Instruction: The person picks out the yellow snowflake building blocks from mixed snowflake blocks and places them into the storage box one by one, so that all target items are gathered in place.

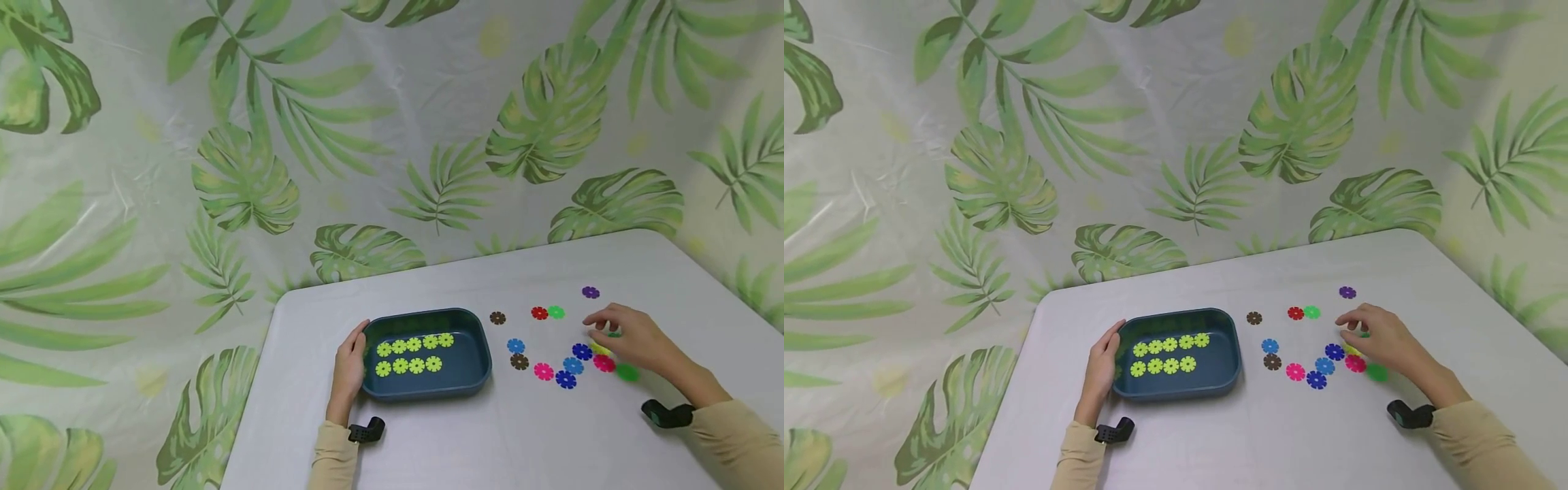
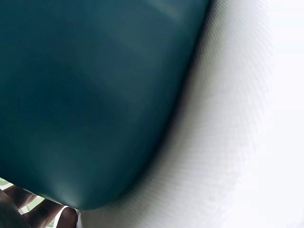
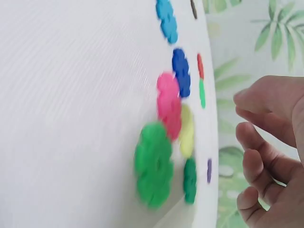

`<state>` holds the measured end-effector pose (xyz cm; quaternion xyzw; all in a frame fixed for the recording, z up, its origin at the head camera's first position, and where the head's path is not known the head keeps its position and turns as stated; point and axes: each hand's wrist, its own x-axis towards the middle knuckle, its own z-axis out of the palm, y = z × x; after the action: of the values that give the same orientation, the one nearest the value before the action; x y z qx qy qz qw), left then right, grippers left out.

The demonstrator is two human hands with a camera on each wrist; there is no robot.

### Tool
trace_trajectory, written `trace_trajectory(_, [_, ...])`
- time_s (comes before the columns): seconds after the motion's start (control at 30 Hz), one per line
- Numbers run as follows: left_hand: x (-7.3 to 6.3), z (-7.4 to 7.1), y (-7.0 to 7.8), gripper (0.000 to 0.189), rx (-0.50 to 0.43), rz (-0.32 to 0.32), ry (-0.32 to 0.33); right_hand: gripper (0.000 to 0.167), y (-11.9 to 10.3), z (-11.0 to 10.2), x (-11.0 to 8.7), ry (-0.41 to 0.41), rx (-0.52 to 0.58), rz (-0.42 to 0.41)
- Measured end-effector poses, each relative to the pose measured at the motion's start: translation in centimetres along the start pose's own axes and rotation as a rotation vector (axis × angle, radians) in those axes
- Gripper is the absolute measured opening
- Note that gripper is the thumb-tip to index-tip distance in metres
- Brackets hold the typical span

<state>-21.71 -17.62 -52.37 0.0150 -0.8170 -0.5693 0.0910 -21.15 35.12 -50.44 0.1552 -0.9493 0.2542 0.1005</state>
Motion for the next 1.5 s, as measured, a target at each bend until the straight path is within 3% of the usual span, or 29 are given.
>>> trace_trajectory(0.33, [-0.1, 0.0, 0.0, 0.041, 0.005, -0.001, -0.003, 0.033, 3.0, -0.3, -2.1, -0.072, -0.019, -0.011])
trace_trajectory(0.63, [0.0, -0.1, 0.1, 0.041, -0.002, -0.001, -0.002, 0.04, 3.2, -0.8, -2.4, -0.146, 0.01, 0.025])
trace_trajectory(1.23, [-0.1, -0.1, 0.3, 0.041, 0.003, -0.015, -0.003, 0.03, 3.5, -0.2, -2.5, -0.061, -0.024, -0.021])
trace_trajectory(1.5, [-0.1, -0.1, 0.2, 0.041, 0.01, -0.028, 0.003, 0.031, 3.0, -0.4, -2.2, -0.098, -0.048, 0.039])
